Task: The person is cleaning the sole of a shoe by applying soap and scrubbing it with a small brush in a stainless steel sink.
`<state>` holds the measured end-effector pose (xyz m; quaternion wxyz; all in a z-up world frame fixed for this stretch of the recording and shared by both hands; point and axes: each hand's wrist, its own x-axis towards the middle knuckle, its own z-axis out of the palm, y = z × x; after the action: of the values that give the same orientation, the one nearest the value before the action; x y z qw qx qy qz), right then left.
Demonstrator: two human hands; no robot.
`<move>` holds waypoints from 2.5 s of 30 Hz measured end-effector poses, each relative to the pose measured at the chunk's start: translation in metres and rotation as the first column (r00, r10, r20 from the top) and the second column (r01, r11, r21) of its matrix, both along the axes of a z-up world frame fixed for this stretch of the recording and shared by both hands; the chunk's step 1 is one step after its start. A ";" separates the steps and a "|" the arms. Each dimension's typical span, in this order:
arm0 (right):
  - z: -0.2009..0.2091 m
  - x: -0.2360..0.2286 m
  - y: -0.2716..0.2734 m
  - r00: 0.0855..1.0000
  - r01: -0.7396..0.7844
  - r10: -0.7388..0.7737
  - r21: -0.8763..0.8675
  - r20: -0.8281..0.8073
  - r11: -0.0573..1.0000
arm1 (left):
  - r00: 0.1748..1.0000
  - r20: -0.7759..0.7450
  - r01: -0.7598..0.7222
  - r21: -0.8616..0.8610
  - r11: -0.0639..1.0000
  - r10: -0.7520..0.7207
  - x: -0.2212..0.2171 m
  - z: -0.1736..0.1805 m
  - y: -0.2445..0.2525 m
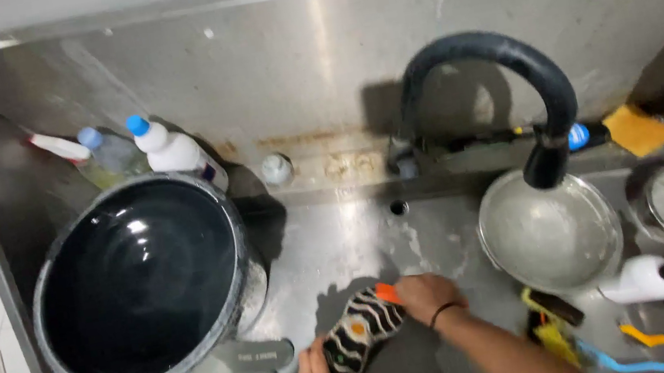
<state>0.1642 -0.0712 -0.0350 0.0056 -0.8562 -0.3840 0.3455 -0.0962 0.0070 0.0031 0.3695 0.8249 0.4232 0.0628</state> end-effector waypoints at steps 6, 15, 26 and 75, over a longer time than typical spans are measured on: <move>-0.002 -0.011 0.014 0.977 -0.209 0.212 0.091 -0.027 0.974 | 0.994 0.107 -0.037 0.260 0.965 0.009 0.024 0.034 -0.013; 0.009 -0.008 0.021 0.985 -0.173 0.174 0.113 -0.004 0.979 | 0.999 0.039 -0.014 0.109 0.994 0.010 0.034 0.052 -0.003; 0.013 0.026 0.007 0.991 -0.004 -0.023 -0.200 -0.131 0.980 | 0.994 -0.024 -0.105 -0.104 0.989 0.103 0.043 0.084 0.012; 0.116 0.073 -0.084 0.772 0.618 -0.601 0.022 -0.204 0.786 | 0.603 -0.724 0.334 -0.151 0.930 -0.335 0.051 0.028 -0.001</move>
<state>0.2368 -0.1553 0.0813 0.1910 -0.8971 -0.0983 0.3862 -0.0456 0.0057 0.0310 0.1715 0.8428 0.3743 -0.3466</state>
